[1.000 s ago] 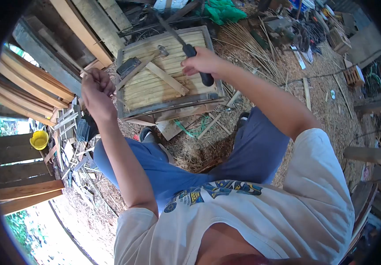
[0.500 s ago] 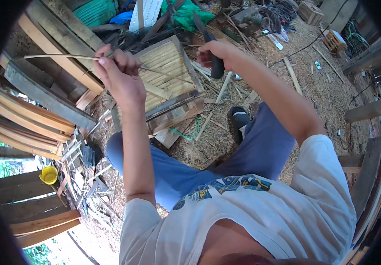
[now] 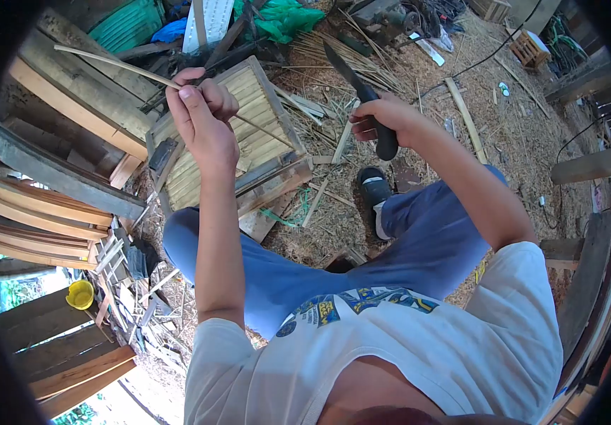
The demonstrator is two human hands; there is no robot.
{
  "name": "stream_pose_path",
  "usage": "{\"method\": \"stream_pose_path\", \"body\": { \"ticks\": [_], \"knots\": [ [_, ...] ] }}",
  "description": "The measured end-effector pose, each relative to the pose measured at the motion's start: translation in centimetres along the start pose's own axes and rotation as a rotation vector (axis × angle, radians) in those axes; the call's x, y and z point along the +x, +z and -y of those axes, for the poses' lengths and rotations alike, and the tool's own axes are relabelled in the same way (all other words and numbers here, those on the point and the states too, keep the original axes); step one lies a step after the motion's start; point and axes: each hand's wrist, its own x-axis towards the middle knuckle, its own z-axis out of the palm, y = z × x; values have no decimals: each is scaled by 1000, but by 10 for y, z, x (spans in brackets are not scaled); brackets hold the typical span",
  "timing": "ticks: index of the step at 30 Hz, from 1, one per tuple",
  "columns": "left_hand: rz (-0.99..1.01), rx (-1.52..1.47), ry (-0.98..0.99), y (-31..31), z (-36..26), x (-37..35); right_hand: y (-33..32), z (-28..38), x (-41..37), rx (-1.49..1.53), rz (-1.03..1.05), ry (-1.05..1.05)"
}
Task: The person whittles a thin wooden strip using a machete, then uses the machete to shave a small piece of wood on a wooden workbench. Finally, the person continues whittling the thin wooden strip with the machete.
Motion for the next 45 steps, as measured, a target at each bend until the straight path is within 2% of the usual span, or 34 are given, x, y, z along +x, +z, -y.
{"method": "stream_pose_path", "body": {
  "ticks": [3,9,12,16,17,20,23,26,27,30,31,34,35,38,41,44,45],
  "knots": [
    [19,19,2,4,3,2,-11,-9,-4,-36,-5,-8],
    [-99,37,40,6,3,-1,-25,-24,-14,-237,-50,-102],
    [-160,62,49,4,4,0,-26,-27,-22,-408,61,-114],
    [-173,94,84,2,3,0,5,-31,-42,-541,19,-58],
    [-173,102,93,3,2,-2,15,-34,-49,-533,15,-104],
    [-172,117,79,6,-3,-10,47,-46,-64,-427,55,-176],
    [-194,137,70,14,-12,-23,98,-61,-93,-305,6,-198],
    [-255,198,80,23,-21,-38,130,-98,-94,-289,-18,-442],
    [-280,227,83,22,-23,-42,134,-96,-99,-398,-19,-451],
    [-236,193,63,2,-26,-59,139,-115,-87,-315,24,-455],
    [-295,210,43,4,-29,-65,137,-115,-88,-310,58,-385],
    [-268,147,102,-13,-30,-78,129,-120,-87,-361,100,-434],
    [-254,148,114,-17,-29,-79,124,-119,-89,-408,111,-346],
    [-281,116,104,-15,-28,-78,119,-113,-89,-584,109,-486],
    [-245,115,138,-13,-26,-80,114,-122,-83,-505,57,-361],
    [-357,173,161,-18,-24,-90,96,-143,-56,-514,-42,-275],
    [-309,181,195,-25,-24,-95,95,-130,-66,-541,-18,-290]
  ]
}}
